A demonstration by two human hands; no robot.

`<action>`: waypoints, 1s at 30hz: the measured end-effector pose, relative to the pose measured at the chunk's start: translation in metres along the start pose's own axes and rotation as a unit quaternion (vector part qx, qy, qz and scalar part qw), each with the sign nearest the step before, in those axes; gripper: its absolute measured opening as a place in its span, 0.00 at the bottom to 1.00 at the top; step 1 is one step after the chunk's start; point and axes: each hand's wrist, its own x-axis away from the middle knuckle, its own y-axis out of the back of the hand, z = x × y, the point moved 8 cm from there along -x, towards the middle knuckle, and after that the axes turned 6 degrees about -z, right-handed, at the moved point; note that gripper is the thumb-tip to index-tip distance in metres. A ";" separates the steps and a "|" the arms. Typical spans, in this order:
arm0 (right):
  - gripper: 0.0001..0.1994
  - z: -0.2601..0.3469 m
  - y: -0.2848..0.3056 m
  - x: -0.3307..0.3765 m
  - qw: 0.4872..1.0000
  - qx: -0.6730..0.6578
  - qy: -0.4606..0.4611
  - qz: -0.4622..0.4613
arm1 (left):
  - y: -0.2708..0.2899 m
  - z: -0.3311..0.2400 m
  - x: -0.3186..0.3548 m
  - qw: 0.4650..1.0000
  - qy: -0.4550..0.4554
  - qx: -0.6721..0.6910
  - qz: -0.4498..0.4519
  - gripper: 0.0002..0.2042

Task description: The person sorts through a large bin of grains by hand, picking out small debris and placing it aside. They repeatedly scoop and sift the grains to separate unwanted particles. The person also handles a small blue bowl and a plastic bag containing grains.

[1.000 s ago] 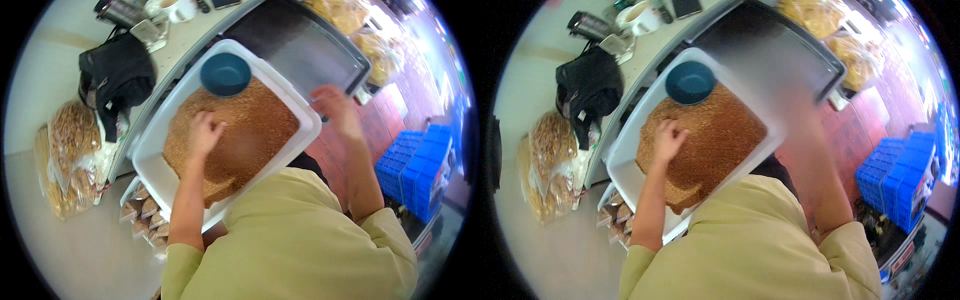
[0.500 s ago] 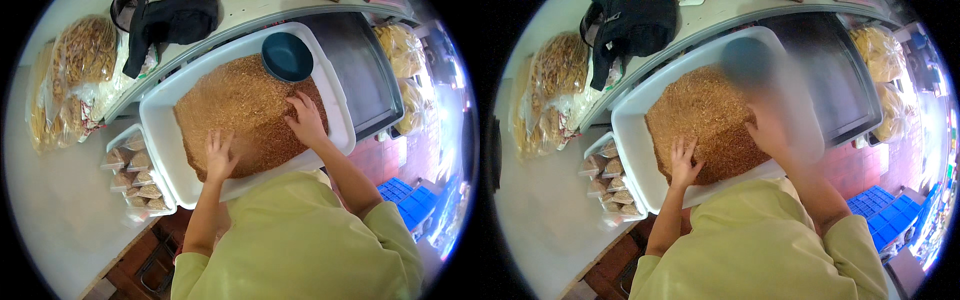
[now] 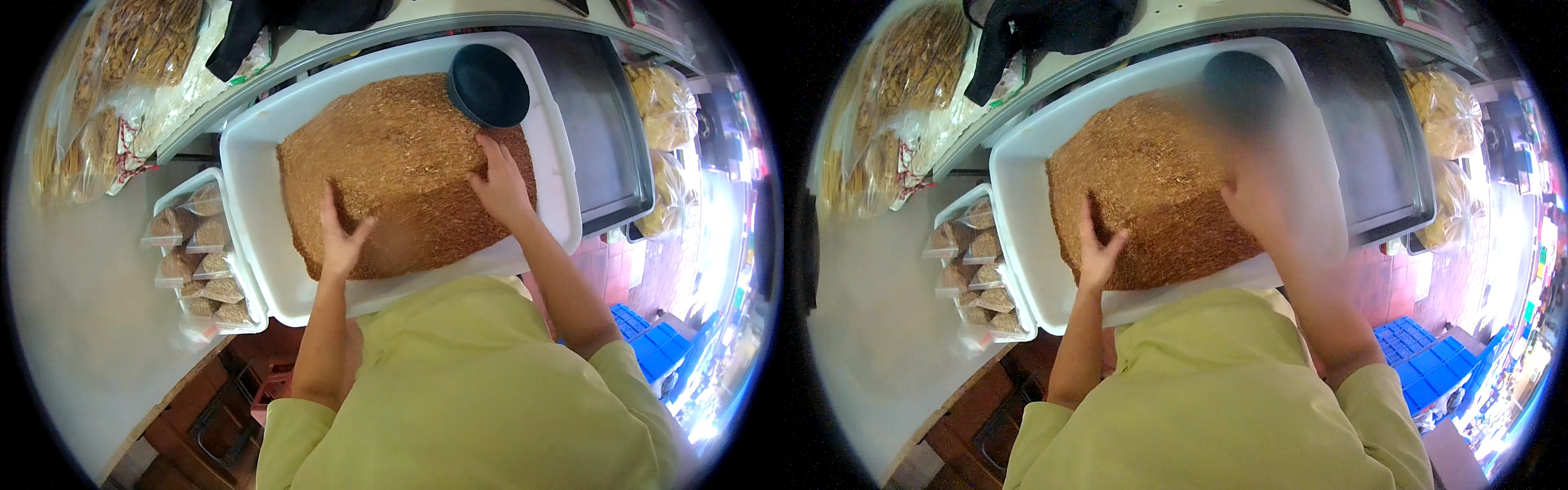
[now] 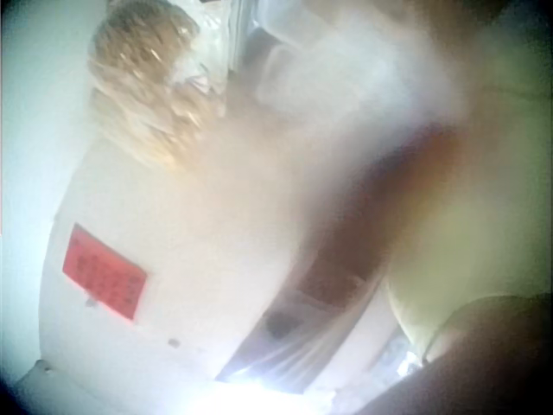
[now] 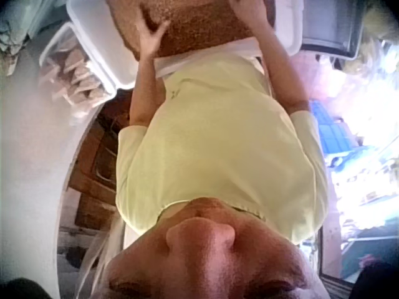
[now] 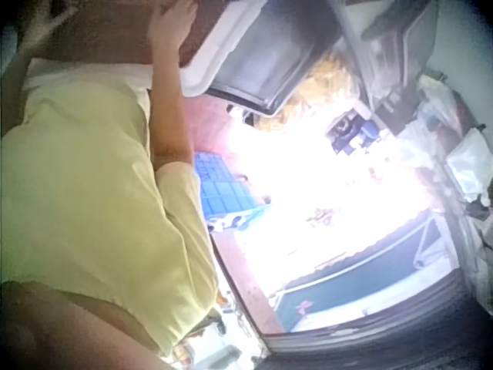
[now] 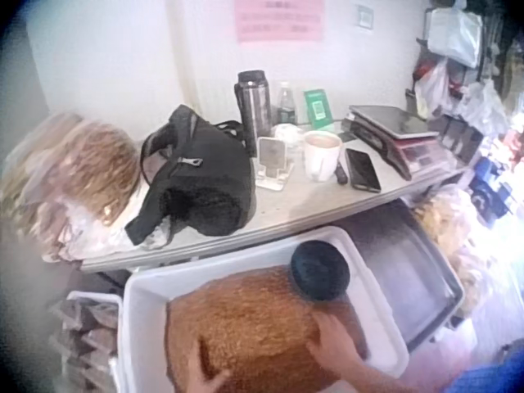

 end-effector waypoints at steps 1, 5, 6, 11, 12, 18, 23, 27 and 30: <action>0.32 0.004 -0.004 -0.007 1.000 0.000 0.009 0.016 | 0.007 0.009 -0.002 0.992 0.051 0.109 -0.033 0.41; 0.35 0.036 -0.028 -0.032 0.998 -0.010 0.033 0.049 | 0.029 0.037 -0.003 0.935 0.204 0.274 -0.102 0.35; 0.36 0.052 -0.033 -0.035 0.998 -0.015 0.037 0.052 | 0.036 0.043 -0.003 0.920 0.237 0.292 -0.114 0.35; 0.29 0.110 -0.067 -0.023 0.977 0.054 0.204 0.041 | 0.043 0.069 -0.007 0.884 0.264 0.376 -0.089 0.38; 0.28 0.121 -0.075 -0.012 0.960 0.072 0.264 0.054 | 0.042 0.068 -0.006 0.884 0.265 0.375 -0.085 0.38; 0.22 0.124 -0.090 0.058 0.873 0.092 0.466 0.114 | 0.043 0.075 -0.008 0.869 0.251 0.417 -0.090 0.38; 0.19 0.084 -0.060 0.081 0.877 0.119 0.435 0.164 | 0.041 0.071 -0.010 0.869 0.255 0.412 -0.098 0.37; 0.18 0.064 -0.028 0.087 0.909 0.074 0.373 0.169 | 0.044 0.078 -0.011 0.873 0.233 0.418 -0.091 0.37; 0.17 0.041 -0.003 0.081 0.952 0.019 0.295 0.082 | 0.041 0.070 -0.010 0.869 0.242 0.421 -0.094 0.37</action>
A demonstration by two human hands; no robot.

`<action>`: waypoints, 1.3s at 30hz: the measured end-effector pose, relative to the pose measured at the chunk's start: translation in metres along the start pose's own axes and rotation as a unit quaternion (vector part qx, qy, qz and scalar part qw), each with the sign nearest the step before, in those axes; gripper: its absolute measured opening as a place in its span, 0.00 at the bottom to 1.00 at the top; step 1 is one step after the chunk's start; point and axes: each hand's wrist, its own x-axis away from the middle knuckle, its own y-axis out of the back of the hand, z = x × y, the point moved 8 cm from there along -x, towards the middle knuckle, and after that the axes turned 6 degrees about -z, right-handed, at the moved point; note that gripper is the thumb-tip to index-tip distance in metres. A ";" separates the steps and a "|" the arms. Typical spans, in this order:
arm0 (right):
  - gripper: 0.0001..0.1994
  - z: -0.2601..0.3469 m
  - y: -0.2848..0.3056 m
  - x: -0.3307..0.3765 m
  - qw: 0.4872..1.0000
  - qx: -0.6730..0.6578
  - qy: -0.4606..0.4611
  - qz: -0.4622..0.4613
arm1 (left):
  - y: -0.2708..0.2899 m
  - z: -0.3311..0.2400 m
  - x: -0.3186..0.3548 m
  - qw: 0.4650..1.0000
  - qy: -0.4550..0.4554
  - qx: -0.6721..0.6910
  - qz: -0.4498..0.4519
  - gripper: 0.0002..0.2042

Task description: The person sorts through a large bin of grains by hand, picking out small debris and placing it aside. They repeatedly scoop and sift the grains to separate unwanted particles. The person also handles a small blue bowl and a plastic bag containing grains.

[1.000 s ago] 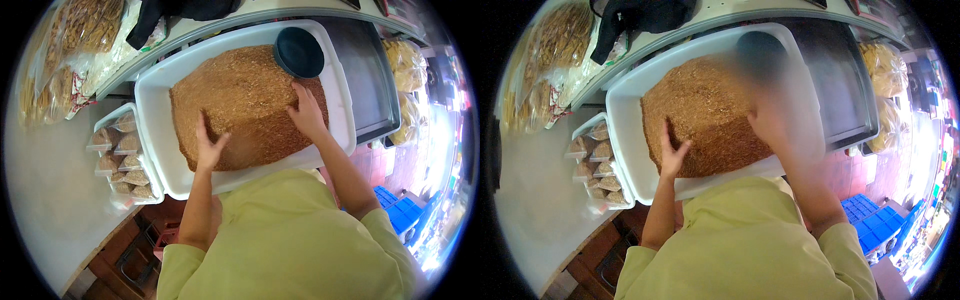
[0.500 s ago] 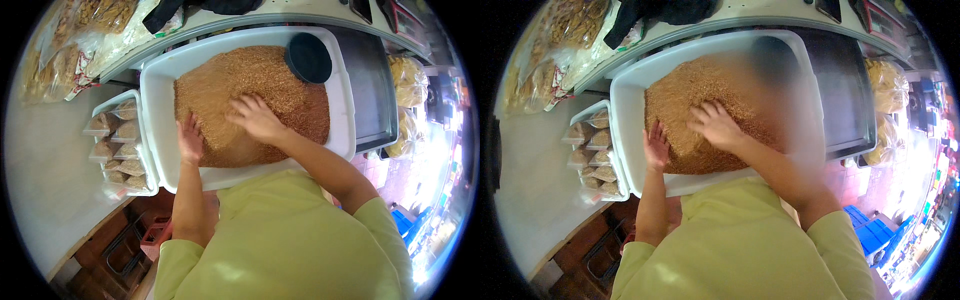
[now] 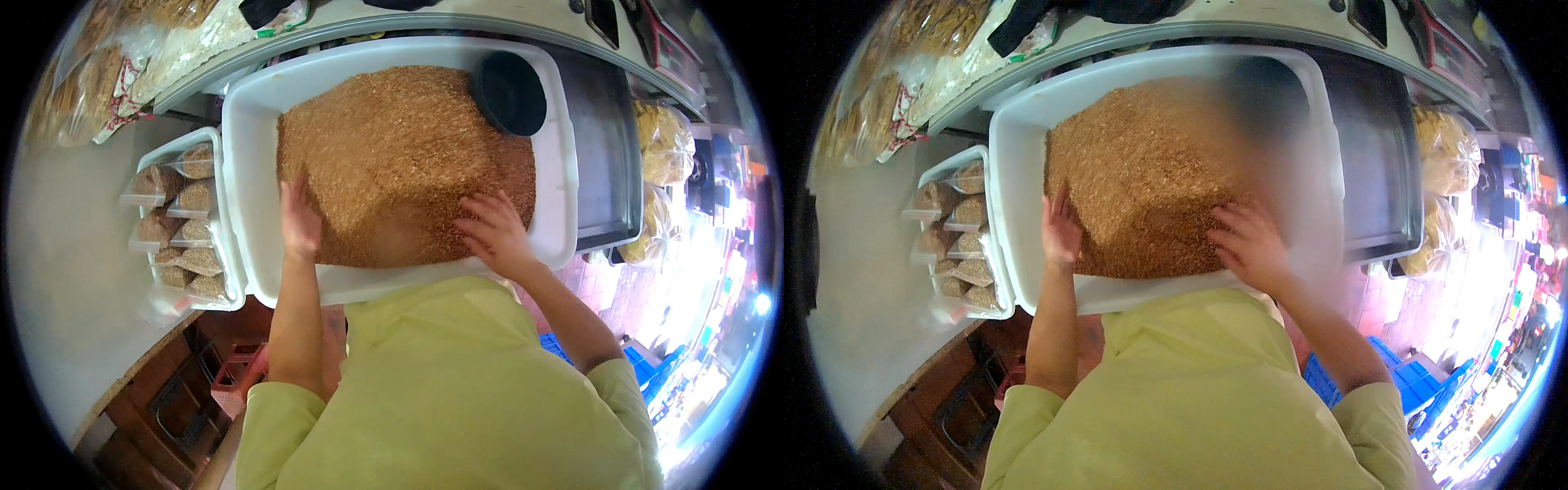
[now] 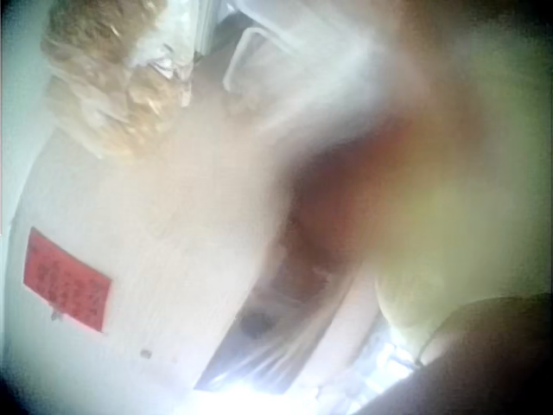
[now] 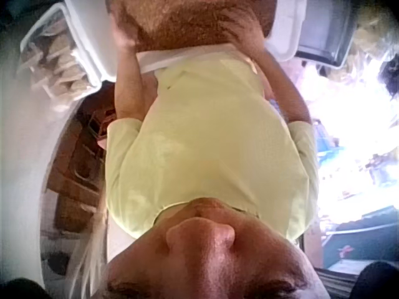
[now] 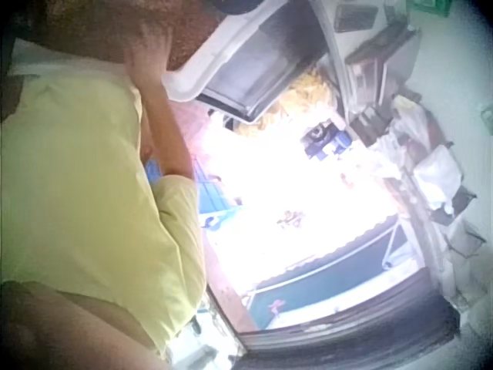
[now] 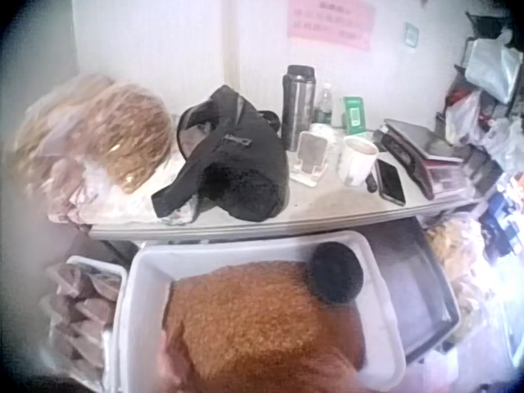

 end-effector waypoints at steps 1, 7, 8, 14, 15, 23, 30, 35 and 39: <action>0.16 -0.012 0.006 0.004 0.997 -0.021 -0.056 -0.043 | -0.003 -0.002 0.003 1.000 0.005 0.004 -0.004 0.37; 0.19 -0.104 0.016 0.030 0.914 -0.156 -0.318 -0.196 | 0.001 0.002 -0.003 0.999 0.007 0.039 0.034 0.36; 0.20 -0.115 0.015 0.033 0.887 -0.215 -0.336 -0.232 | 0.001 0.002 -0.005 0.999 0.004 0.036 0.035 0.35; 0.26 -0.145 -0.019 0.015 0.838 -0.308 -0.420 -0.161 | 0.000 -0.001 -0.004 1.000 -0.001 0.014 0.011 0.35; 0.26 -0.137 -0.023 0.003 0.846 -0.309 -0.409 -0.149 | 0.002 -0.001 -0.005 1.000 -0.002 0.010 0.001 0.35; 0.29 -0.021 -0.016 -0.079 0.947 -0.243 -0.188 0.096 | -0.002 -0.006 0.002 1.000 0.000 0.000 0.015 0.36; 0.22 -0.108 0.007 -0.190 0.933 -0.243 -0.260 -0.061 | -0.004 -0.005 -0.004 1.000 0.015 0.019 0.009 0.36; 0.26 -0.126 -0.021 -0.216 0.873 -0.169 -0.457 0.037 | -0.001 -0.004 -0.001 0.997 0.036 0.063 -0.012 0.36; 0.28 -0.154 -0.044 -0.222 0.927 -0.120 -0.356 0.014 | -0.006 -0.007 -0.002 0.998 0.044 0.037 -0.030 0.36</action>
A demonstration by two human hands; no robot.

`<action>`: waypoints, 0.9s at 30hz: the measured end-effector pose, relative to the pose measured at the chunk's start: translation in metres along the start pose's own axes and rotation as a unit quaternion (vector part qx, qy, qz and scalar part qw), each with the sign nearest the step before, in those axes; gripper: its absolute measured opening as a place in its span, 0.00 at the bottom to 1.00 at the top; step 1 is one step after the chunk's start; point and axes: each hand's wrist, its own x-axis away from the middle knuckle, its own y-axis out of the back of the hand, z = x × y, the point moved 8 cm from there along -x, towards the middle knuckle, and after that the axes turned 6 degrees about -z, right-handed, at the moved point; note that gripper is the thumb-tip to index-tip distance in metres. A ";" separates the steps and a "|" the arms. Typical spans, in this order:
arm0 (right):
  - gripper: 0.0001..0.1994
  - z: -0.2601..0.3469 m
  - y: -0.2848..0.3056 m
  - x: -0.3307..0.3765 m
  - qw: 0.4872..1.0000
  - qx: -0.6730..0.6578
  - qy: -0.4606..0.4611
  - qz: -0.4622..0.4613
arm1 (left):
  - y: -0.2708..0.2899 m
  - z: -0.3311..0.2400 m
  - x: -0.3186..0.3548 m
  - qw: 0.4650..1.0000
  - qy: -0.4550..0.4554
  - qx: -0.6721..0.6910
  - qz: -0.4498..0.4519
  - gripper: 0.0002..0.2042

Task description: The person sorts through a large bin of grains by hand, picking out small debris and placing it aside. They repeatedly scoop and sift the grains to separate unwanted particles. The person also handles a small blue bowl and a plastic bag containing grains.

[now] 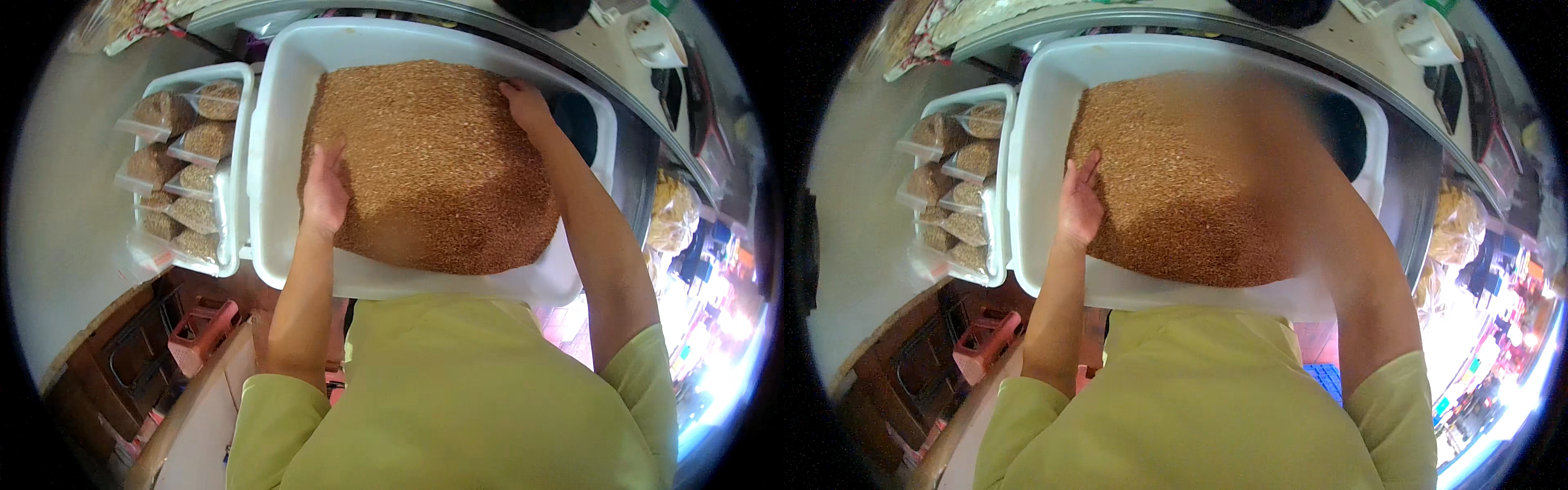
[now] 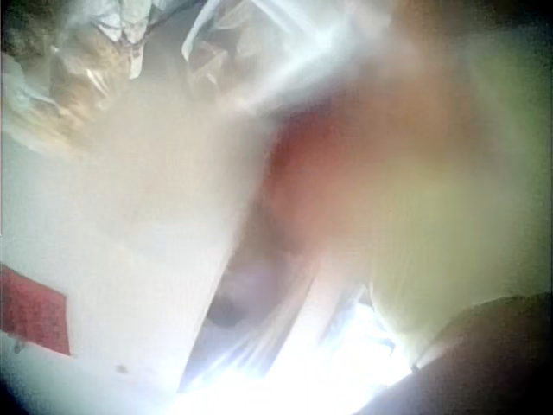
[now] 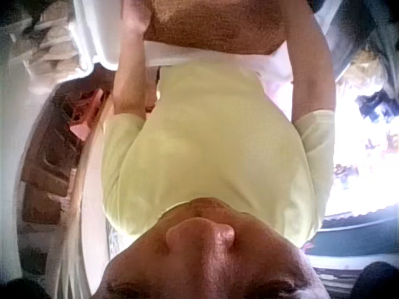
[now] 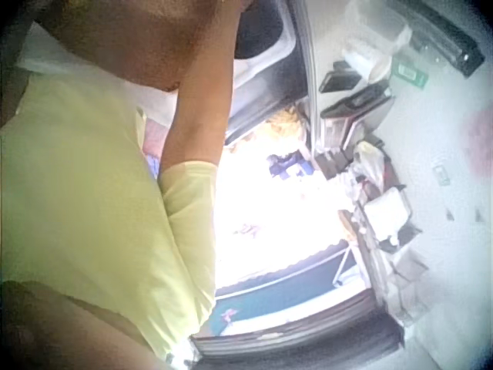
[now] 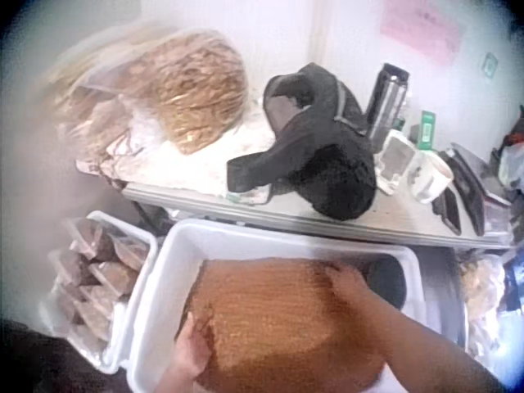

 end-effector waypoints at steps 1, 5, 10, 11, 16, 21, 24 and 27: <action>0.28 0.002 -0.002 0.004 1.000 0.013 0.002 -0.005 | -0.001 0.000 0.002 1.000 0.006 -0.009 -0.003 0.36; 0.31 0.085 0.002 0.065 0.985 0.144 0.091 0.007 | 0.007 0.004 -0.001 1.000 -0.003 0.024 -0.009 0.33; 0.32 0.010 -0.009 0.015 0.999 0.017 0.041 -0.001 | -0.003 -0.008 0.005 0.988 -0.101 -0.107 -0.050 0.24; 0.33 0.012 -0.011 0.017 0.999 -0.021 0.028 0.010 | -0.003 -0.010 0.007 0.988 -0.093 -0.099 -0.072 0.22; 0.34 0.008 -0.014 0.017 0.996 0.069 0.040 -0.025 | -0.029 -0.028 0.029 0.807 -0.340 -0.466 -0.125 0.17; 0.36 0.020 -0.016 0.032 0.999 -0.019 0.002 0.046 | -0.028 -0.026 0.019 0.813 -0.369 -0.437 -0.114 0.12; 0.36 0.017 -0.019 0.037 0.999 -0.026 0.004 0.020 | -0.044 -0.037 0.036 0.741 -0.426 -0.509 -0.105 0.09; 0.37 0.017 -0.019 0.040 1.000 -0.010 0.003 0.007 | -0.057 -0.035 0.041 0.751 -0.430 -0.494 -0.085 0.08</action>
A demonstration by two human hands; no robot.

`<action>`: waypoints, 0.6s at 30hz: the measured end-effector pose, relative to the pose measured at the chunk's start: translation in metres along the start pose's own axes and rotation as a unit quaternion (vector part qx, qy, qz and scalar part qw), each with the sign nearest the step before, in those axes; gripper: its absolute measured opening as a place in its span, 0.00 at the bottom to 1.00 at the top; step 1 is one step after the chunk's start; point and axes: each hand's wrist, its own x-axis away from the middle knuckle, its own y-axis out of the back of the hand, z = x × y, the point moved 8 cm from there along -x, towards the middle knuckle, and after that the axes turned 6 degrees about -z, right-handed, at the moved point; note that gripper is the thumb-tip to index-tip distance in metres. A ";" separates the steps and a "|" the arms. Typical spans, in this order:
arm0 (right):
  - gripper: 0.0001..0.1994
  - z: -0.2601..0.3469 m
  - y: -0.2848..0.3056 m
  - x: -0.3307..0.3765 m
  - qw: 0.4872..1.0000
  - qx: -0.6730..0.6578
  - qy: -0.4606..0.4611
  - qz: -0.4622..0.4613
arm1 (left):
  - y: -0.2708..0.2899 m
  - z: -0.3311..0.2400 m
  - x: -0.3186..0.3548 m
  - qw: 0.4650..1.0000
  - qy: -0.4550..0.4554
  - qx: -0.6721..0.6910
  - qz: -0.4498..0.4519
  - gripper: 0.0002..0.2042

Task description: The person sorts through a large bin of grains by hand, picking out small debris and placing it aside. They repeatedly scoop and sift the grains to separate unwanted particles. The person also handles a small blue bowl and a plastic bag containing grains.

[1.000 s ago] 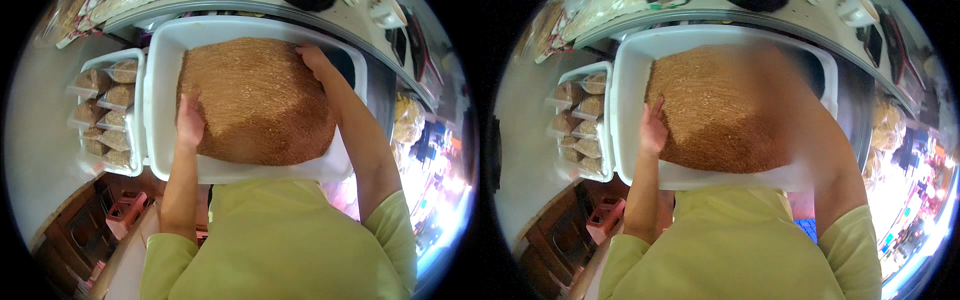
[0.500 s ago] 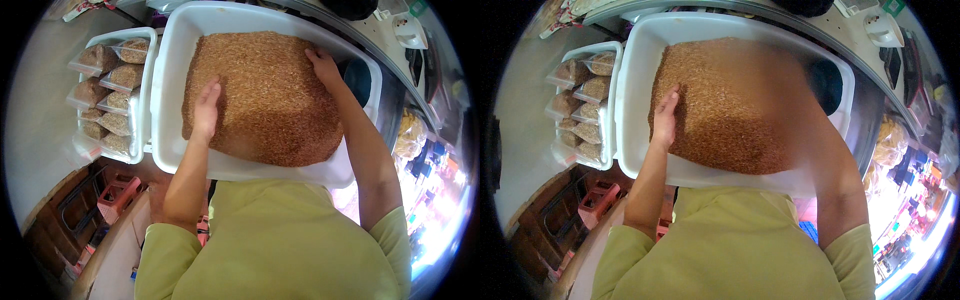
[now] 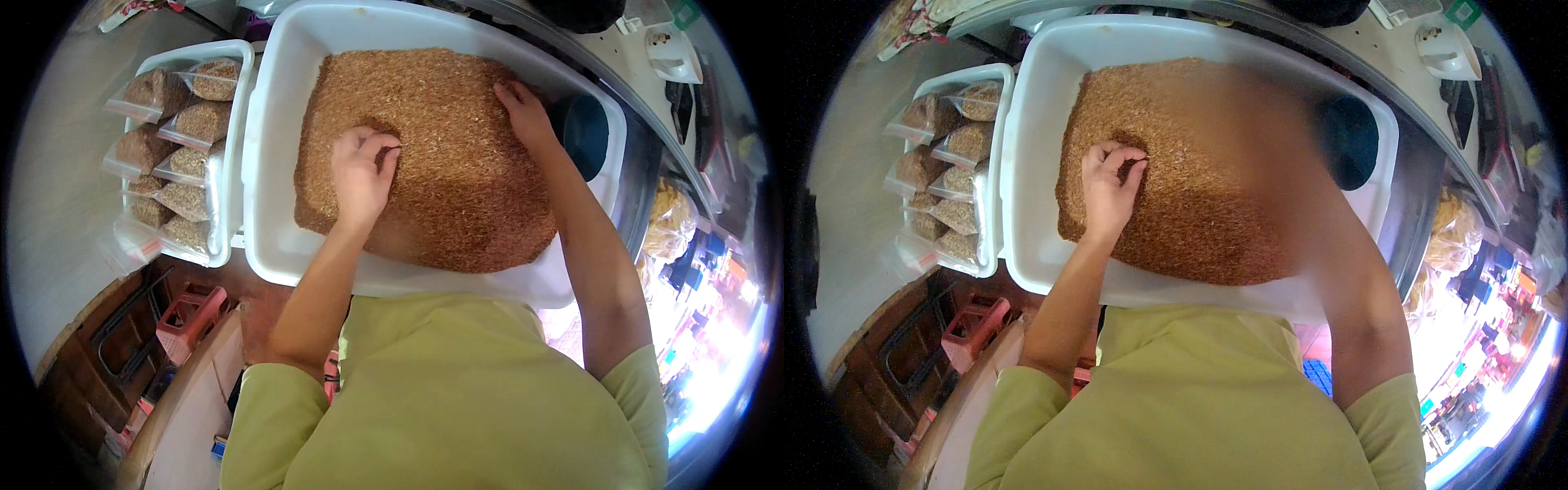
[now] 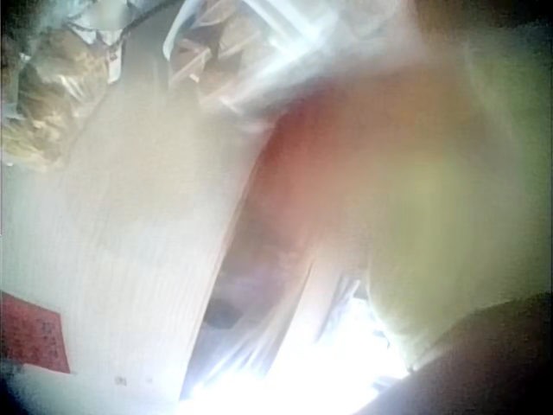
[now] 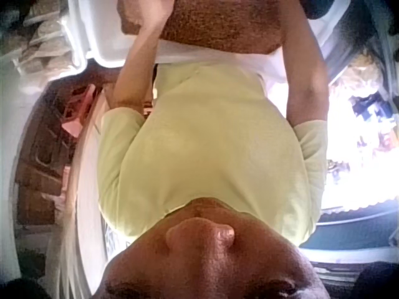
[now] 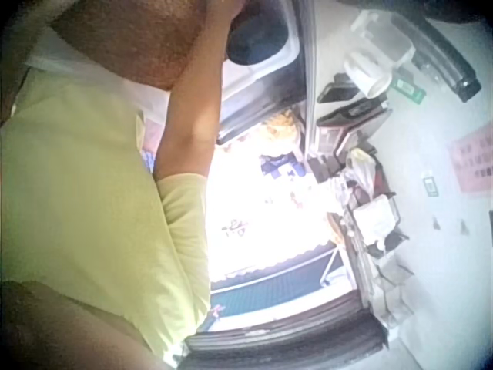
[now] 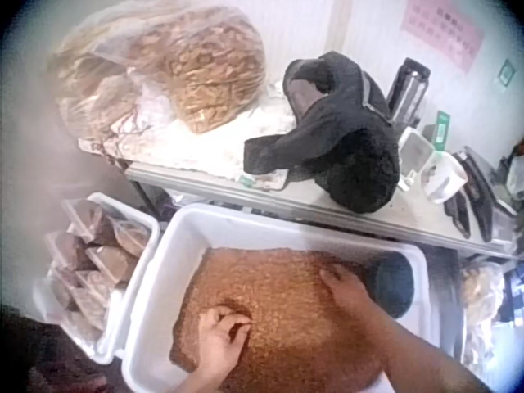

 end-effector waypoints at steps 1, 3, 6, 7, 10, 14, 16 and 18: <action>0.37 -0.003 -0.001 -0.002 1.000 -0.003 0.001 0.001 | -0.002 0.001 0.000 1.000 0.006 0.017 0.000 0.07; 0.37 -0.002 -0.002 -0.002 1.000 -0.006 0.006 0.002 | -0.006 0.004 0.000 0.998 0.028 0.052 0.000 0.07; 0.37 0.001 -0.001 0.001 1.000 -0.001 0.013 -0.005 | -0.012 0.009 0.001 0.997 0.035 0.067 0.016 0.07; 0.37 0.001 -0.001 0.002 1.000 0.005 0.014 -0.008 | -0.012 0.008 0.001 0.997 0.033 0.071 0.007 0.07; 0.38 0.002 -0.001 0.003 1.000 0.016 0.015 -0.006 | -0.014 0.005 0.000 0.996 0.022 0.091 -0.009 0.07; 0.38 0.007 -0.003 0.004 0.998 -0.004 0.046 0.041 | -0.021 0.017 -0.001 0.989 0.039 0.141 0.005 0.05; 0.38 0.000 0.000 0.004 0.999 0.008 0.031 -0.004 | -0.027 0.027 0.001 0.981 0.089 0.170 0.029 0.04; 0.37 0.014 -0.005 0.014 0.998 -0.013 0.053 0.010 | -0.026 0.035 0.000 0.970 0.130 0.204 0.024 0.03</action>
